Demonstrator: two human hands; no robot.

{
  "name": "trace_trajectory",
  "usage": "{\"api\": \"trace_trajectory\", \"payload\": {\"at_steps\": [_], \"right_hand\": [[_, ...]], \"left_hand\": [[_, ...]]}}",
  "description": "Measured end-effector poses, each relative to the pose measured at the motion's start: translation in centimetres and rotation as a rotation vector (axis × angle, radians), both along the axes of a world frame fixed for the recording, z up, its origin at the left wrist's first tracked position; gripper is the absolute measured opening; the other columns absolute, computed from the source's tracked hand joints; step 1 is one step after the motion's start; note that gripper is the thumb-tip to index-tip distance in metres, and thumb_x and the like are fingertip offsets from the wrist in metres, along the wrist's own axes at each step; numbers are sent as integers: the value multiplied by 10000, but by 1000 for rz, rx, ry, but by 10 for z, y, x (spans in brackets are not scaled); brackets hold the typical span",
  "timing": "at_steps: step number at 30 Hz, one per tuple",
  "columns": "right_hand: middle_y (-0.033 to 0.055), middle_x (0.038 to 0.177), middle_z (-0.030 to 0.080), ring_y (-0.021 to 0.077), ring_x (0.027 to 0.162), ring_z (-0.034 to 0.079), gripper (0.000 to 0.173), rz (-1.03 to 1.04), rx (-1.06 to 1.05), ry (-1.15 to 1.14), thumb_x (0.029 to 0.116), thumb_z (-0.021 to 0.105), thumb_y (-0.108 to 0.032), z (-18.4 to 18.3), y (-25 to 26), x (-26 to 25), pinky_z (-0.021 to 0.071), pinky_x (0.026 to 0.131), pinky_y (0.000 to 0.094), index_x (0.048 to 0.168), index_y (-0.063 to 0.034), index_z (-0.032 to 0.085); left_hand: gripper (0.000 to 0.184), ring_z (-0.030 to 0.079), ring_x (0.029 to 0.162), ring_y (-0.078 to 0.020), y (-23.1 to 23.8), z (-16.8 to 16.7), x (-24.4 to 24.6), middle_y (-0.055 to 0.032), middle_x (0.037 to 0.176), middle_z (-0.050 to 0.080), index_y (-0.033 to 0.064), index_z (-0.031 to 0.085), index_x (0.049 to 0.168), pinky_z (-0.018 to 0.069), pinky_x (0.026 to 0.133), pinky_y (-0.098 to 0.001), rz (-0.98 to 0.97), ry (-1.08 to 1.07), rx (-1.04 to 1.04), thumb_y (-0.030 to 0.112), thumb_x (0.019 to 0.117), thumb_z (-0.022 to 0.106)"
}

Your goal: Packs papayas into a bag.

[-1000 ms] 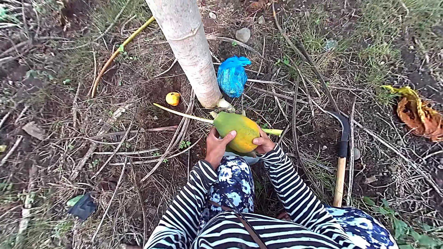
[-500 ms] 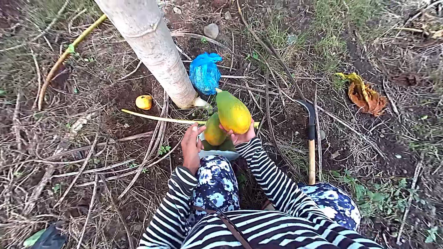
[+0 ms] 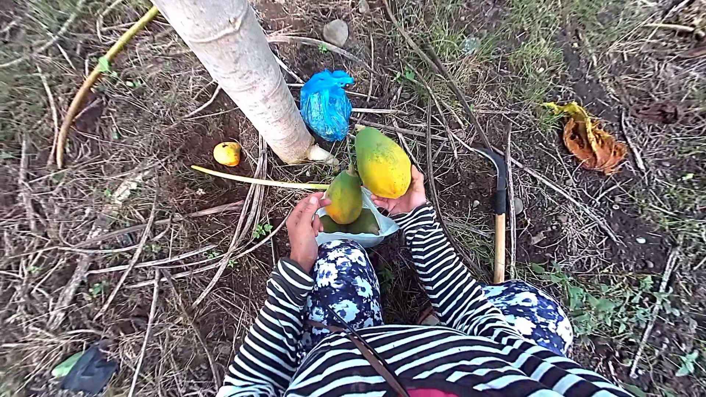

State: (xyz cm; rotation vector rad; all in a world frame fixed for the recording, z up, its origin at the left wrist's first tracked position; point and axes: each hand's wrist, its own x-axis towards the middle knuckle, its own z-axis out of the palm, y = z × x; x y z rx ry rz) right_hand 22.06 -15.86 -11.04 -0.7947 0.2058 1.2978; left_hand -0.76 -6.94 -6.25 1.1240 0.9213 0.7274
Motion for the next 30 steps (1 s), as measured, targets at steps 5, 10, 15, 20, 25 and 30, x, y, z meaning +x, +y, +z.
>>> {"api": "trace_trajectory", "payload": {"at_steps": [5, 10, 15, 20, 25, 30], "right_hand": [[263, 1341, 554, 431, 1067, 656, 620, -113, -200, -366, 999, 546, -341, -11, -6, 32, 602, 786, 557, 1531, -146, 295], [261, 1370, 543, 433, 1079, 653, 698, -208, -441, -476, 961, 686, -189, -29, -11, 36, 606, 774, 566, 1546, -145, 307], [281, 1417, 511, 434, 1170, 614, 897, -129, -655, -651, 844, 849, -179, -43, 7, 45, 582, 864, 579, 1556, -107, 307], [254, 1466, 523, 423, 1306, 559, 1120, 115, -807, -1206, 646, 967, -243, -61, 42, 55, 472, 1056, 616, 1559, -78, 339], [247, 1632, 294, 483, 1297, 551, 947, 291, -807, -1427, 751, 916, -217, -88, 49, 43, 520, 972, 630, 1550, -132, 415], [217, 1541, 461, 371, 1348, 543, 746, 172, -590, -1117, 774, 717, 178, -91, 19, 39, 510, 1063, 516, 1464, -2, 498]], "left_hand": [[337, 343, 419, 38, -2, 3, -6, 48, 827, 700, 64, 655, 1192, 309, 403, -119, -17, 33, -19, 185, 1106, 353], [284, 362, 429, 18, 0, 0, -6, 68, 670, 566, 47, 695, 1100, 336, 416, -119, 8, 38, -47, 157, 1083, 434], [251, 396, 438, 6, 1, 1, -1, 72, 610, 531, 30, 712, 1049, 370, 442, -134, 49, 44, -56, 93, 1058, 469], [255, 395, 426, -2, 3, 1, 3, 70, 577, 516, 11, 716, 1009, 382, 444, -147, 68, 27, -56, 40, 1036, 463], [273, 415, 429, 5, 4, 2, 3, 84, 568, 523, 19, 714, 989, 395, 447, -146, 82, 26, -55, 21, 1024, 443], [279, 416, 417, 8, 4, -2, 5, 84, 545, 521, 16, 716, 991, 397, 438, -145, 101, 9, -40, 11, 1014, 438]]}}
